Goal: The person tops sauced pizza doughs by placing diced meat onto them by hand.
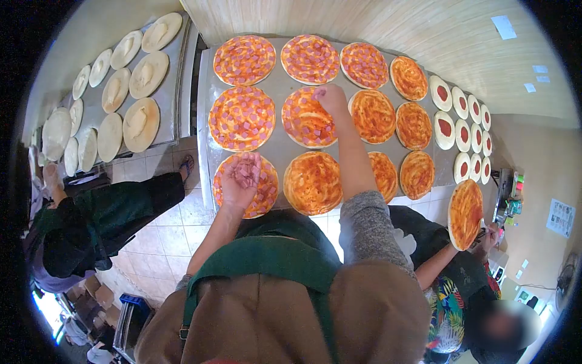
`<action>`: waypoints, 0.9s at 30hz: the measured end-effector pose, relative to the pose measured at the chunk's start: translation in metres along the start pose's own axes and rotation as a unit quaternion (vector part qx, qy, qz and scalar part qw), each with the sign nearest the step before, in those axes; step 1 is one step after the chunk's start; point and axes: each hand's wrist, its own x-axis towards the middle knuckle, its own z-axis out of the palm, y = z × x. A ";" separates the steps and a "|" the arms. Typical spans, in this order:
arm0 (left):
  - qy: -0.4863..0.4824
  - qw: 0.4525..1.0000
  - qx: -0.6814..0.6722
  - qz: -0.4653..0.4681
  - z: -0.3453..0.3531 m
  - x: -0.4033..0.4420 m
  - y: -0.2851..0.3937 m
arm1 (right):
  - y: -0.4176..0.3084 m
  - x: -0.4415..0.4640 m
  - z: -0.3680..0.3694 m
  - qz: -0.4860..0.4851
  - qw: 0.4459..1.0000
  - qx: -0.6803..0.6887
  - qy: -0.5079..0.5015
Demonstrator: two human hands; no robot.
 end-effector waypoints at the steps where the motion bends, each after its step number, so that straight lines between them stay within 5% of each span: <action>1: 0.001 1.000 0.002 0.003 0.000 0.000 0.000 | -0.007 -0.002 0.000 -0.006 0.999 -0.039 -0.012; 10: 0.005 1.000 -0.004 -0.005 0.001 -0.001 0.001 | -0.016 -0.007 0.005 0.006 1.000 -0.022 0.006; 13: 0.010 1.000 -0.005 -0.004 0.002 -0.001 0.002 | -0.007 -0.005 -0.002 0.029 0.996 0.078 0.021; 16: 0.003 1.000 0.002 -0.005 0.003 -0.003 0.004 | 0.019 -0.003 -0.012 0.188 0.914 0.359 -0.030; 19: 0.016 1.000 -0.004 0.006 0.004 -0.003 0.004 | 0.025 -0.017 -0.025 0.172 0.900 0.397 -0.048; 27: 0.008 1.000 0.007 -0.004 0.004 -0.003 0.002 | 0.016 -0.007 -0.013 0.179 0.969 0.171 -0.009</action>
